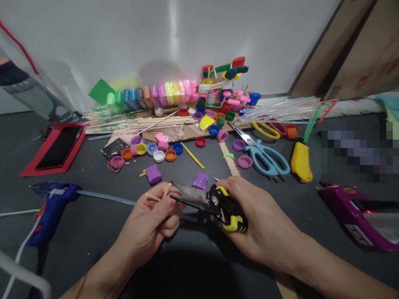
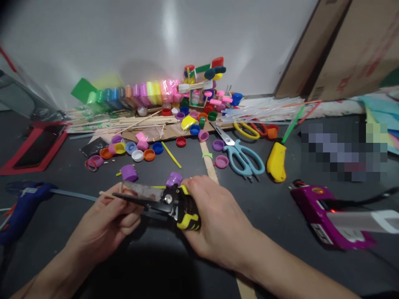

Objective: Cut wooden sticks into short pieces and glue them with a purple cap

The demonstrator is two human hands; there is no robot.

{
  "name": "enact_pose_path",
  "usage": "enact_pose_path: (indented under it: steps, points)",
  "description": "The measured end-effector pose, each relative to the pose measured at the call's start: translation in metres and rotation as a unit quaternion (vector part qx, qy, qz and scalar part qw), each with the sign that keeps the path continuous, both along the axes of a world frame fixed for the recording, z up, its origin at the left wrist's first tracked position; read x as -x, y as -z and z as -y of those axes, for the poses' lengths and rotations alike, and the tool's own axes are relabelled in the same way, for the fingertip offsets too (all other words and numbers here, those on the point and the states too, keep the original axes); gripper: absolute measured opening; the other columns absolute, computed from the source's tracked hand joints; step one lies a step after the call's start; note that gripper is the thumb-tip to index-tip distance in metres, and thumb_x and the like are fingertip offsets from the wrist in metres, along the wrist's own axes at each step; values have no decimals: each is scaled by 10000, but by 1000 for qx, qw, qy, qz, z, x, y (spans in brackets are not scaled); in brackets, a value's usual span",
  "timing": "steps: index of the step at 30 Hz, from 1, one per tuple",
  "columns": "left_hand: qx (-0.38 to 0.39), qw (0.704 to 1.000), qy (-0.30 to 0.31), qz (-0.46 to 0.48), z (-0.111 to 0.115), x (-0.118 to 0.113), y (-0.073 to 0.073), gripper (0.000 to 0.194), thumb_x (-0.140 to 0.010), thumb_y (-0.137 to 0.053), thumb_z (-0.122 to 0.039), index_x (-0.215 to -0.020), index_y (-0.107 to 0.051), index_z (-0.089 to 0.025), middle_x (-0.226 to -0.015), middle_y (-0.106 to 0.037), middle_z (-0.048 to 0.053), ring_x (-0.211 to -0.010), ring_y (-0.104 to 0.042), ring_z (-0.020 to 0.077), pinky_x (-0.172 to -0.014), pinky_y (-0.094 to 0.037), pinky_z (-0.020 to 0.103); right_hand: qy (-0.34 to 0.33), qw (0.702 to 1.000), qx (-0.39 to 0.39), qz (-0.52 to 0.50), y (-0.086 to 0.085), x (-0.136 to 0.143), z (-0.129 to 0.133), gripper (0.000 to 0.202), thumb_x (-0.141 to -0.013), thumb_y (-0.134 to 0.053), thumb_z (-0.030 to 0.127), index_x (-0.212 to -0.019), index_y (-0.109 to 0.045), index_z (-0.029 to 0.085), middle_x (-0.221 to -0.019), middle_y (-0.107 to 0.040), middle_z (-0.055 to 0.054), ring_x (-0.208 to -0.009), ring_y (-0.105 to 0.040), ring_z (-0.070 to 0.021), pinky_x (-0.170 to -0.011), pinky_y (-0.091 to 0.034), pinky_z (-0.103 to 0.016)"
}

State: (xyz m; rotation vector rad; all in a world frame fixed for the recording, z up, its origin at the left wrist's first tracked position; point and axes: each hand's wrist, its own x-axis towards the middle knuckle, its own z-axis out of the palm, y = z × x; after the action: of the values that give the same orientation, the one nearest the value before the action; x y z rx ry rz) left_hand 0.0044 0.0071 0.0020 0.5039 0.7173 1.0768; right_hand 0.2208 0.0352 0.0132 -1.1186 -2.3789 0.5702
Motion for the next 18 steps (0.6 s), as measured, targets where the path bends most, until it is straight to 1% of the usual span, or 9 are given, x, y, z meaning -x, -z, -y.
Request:
enact_pose_path:
  steps: [2, 4, 6, 9, 12, 18]
  points:
    - [17, 999, 6, 28, 2, -1, 0, 310, -777, -779, -368, -744, -536, -178, -585, -261, -95, -481, -115, 37, -425, -120, 152, 2, 1000, -8, 8, 1, 1, 1, 281, -685, -532, 135, -963, -554, 163, -839, -604, -75, -743, -546, -234, -630, -441, -338]
    - [24, 999, 4, 43, 3, -2, 0, 301, -809, -748, -363, -743, -520, -179, -613, -269, -82, -502, -131, 47, -444, -139, 157, 0, 1000, -18, 14, 2, 2, 1, 305, -662, -526, 125, -963, -557, 159, -847, -608, -80, -747, -548, -234, -629, -440, -334]
    - [19, 998, 6, 53, 5, -3, -1, 269, -836, -717, -354, -759, -523, -184, -629, -277, -74, -509, -152, 53, -456, -157, 164, 1, 999, -33, 16, 2, 2, 2, 343, -654, -517, 120, -992, -559, 148, -860, -612, -88, -756, -553, -235, -633, -444, -333]
    - [15, 998, 25, 60, 7, -4, -2, 218, -847, -703, -333, -800, -539, -198, -630, -268, -74, -502, -166, 55, -458, -162, 172, 1, 999, -49, 12, 2, 2, 2, 377, -648, -510, 114, -1022, -558, 133, -864, -614, -96, -761, -556, -238, -631, -446, -332]
    - [9, 997, 29, 68, 7, -3, -1, 224, -851, -698, -310, -781, -520, -194, -638, -269, -71, -504, -161, 56, -458, -159, 174, -3, 999, -52, 12, 1, 2, 2, 364, -645, -506, 106, -1003, -559, 136, -870, -615, -106, -755, -553, -238, -619, -442, -328]
    - [-4, 996, 49, 76, 8, -2, 1, 249, -866, -677, -313, -769, -482, -191, -619, -254, -82, -477, -155, 45, -444, -172, 162, -11, 998, -58, 21, 1, 1, 2, 357, -630, -492, 89, -978, -554, 141, -855, -612, -114, -733, -548, -243, -600, -439, -335]
